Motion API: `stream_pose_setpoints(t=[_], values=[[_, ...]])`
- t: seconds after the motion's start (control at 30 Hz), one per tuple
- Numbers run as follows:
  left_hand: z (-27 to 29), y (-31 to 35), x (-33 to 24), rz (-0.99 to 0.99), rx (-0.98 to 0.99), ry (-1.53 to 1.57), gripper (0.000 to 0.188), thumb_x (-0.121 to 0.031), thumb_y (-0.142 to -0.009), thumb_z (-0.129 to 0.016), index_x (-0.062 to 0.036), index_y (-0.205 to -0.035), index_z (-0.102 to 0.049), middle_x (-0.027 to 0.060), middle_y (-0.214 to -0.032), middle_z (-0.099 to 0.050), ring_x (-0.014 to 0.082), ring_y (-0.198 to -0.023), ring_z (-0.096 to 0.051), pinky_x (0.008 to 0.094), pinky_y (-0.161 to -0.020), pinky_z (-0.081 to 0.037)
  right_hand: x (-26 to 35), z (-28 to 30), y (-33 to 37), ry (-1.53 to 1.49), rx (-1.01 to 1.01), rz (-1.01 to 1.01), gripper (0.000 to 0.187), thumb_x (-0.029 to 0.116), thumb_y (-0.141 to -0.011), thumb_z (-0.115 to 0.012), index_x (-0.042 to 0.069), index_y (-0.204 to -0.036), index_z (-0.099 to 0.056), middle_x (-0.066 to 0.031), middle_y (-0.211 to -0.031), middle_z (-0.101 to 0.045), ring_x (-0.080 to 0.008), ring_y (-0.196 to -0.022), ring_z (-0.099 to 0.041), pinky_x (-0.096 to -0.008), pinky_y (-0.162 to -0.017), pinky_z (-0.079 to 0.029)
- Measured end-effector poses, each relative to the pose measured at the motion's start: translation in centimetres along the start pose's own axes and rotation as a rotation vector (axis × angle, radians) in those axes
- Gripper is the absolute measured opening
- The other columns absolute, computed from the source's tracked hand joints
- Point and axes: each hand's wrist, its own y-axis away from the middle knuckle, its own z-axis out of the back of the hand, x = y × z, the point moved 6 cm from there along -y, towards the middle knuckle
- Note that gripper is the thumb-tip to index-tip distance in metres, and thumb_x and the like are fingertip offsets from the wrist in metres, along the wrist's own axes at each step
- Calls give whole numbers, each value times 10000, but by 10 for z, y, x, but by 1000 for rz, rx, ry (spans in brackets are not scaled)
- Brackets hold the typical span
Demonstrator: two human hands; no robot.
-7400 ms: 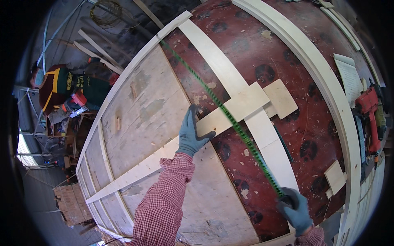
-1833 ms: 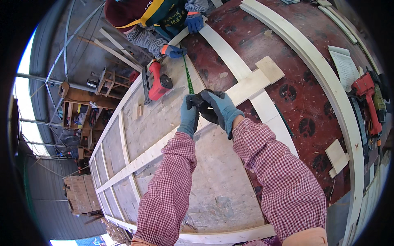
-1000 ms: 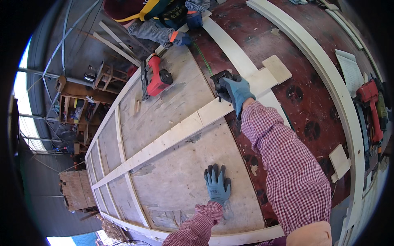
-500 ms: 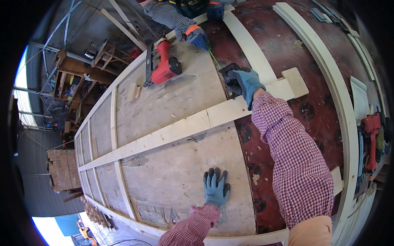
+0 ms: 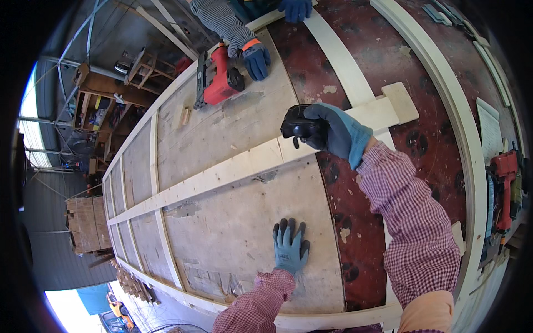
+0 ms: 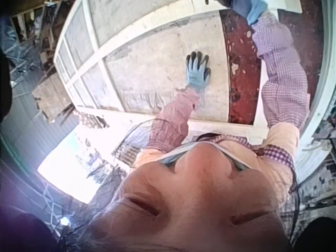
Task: The person positions and measures wooden planks on a large workbench to assemble a rectangular frame. They use a tape measure to check dimensions and alignment, and a nail gun to fasten the pieces together. The person repeatedly adjusts the planks and measures to ensure accuracy.
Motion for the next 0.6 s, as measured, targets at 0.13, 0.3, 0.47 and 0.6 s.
stream_pose_setpoints(t=[0.13, 0.3, 0.47, 0.6], values=[[2, 7, 3, 6, -15, -26, 576, -268, -850, -616, -139, -1398, -494, 199, -1455, -396, 435, -1367, -319, 593, -1132, -222, -27, -26, 78, -88, 252, 76, 628, 345, -853, -680, 7, -1344, -481, -135, -1091, -653, -172, -839, -647, -270, -683, -549], [-3, 7, 2, -26, -73, -29, 571, -258, -831, -627, -141, -1379, -515, 196, -1448, -407, 420, -1366, -325, 580, -1140, -219, -105, -42, 229, -305, 318, -101, 738, 151, -750, -776, -5, -1382, -429, -139, -1180, -622, -241, -1038, -638, -363, -872, -533], [12, 7, 0, -20, -74, -122, 569, -218, -856, -633, -120, -1394, -479, 217, -1400, -457, 393, -1346, -344, 534, -1127, -261, -192, -48, 355, -361, 33, -38, 678, 87, -709, -784, 18, -1306, -470, -126, -1260, -579, -227, -1165, -571, -348, -993, -459], [43, 68, -76, 140, 529, 791, 440, -209, -947, -579, -15, -1337, -518, 159, -1250, -609, 258, -1105, -605, 371, -963, -490, -201, -46, 438, 428, -375, 369, 536, 25, -663, -725, 34, -1155, -513, -114, -1153, -567, -249, -1062, -583, -347, -981, -426]])
